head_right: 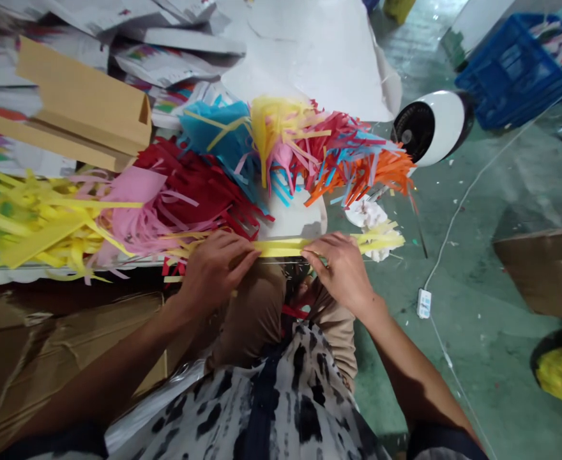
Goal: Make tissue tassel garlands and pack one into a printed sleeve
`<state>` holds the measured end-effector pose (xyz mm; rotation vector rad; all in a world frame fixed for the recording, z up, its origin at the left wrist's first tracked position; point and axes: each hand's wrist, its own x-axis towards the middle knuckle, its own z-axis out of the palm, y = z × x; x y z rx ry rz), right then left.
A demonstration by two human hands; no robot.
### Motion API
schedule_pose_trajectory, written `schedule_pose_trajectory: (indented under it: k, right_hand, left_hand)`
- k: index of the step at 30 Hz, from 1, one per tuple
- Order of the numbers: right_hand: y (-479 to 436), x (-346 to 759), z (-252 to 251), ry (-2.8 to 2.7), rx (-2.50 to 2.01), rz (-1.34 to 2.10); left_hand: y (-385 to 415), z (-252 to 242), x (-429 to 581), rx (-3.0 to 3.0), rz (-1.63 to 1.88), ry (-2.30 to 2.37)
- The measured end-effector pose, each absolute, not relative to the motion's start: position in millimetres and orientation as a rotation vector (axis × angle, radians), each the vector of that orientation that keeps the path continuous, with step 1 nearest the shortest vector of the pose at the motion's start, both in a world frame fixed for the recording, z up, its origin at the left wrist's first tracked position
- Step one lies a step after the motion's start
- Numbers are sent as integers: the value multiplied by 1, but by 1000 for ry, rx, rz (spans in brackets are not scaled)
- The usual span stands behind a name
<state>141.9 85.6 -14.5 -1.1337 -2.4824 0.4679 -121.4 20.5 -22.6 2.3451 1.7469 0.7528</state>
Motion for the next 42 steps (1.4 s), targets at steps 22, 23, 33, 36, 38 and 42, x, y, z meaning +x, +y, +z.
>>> schedule_pose_trajectory:
  k: [22, 23, 33, 36, 38, 42]
  right_hand:
    - [91, 120, -17, -2578, -1340, -71]
    - [87, 118, -16, -2590, -1264, -117]
    - [65, 159, -31, -2635, -1031, -232]
    - [64, 164, -31, -2637, -1075, -237]
    - [64, 160, -31, -2622, -1092, -195]
    - [67, 153, -26, -2598, -1107, -114]
  left_hand:
    - [30, -22, -112, 2477, 653, 1873]
    - [30, -21, -111, 2544, 670, 1787]
    - [21, -27, -170, 2649, 822, 1402]
    - [13, -8, -192, 2542, 872, 1633]
    - [10, 3, -184, 2551, 927, 1753]
    - [19, -2, -129, 2641, 774, 1548]
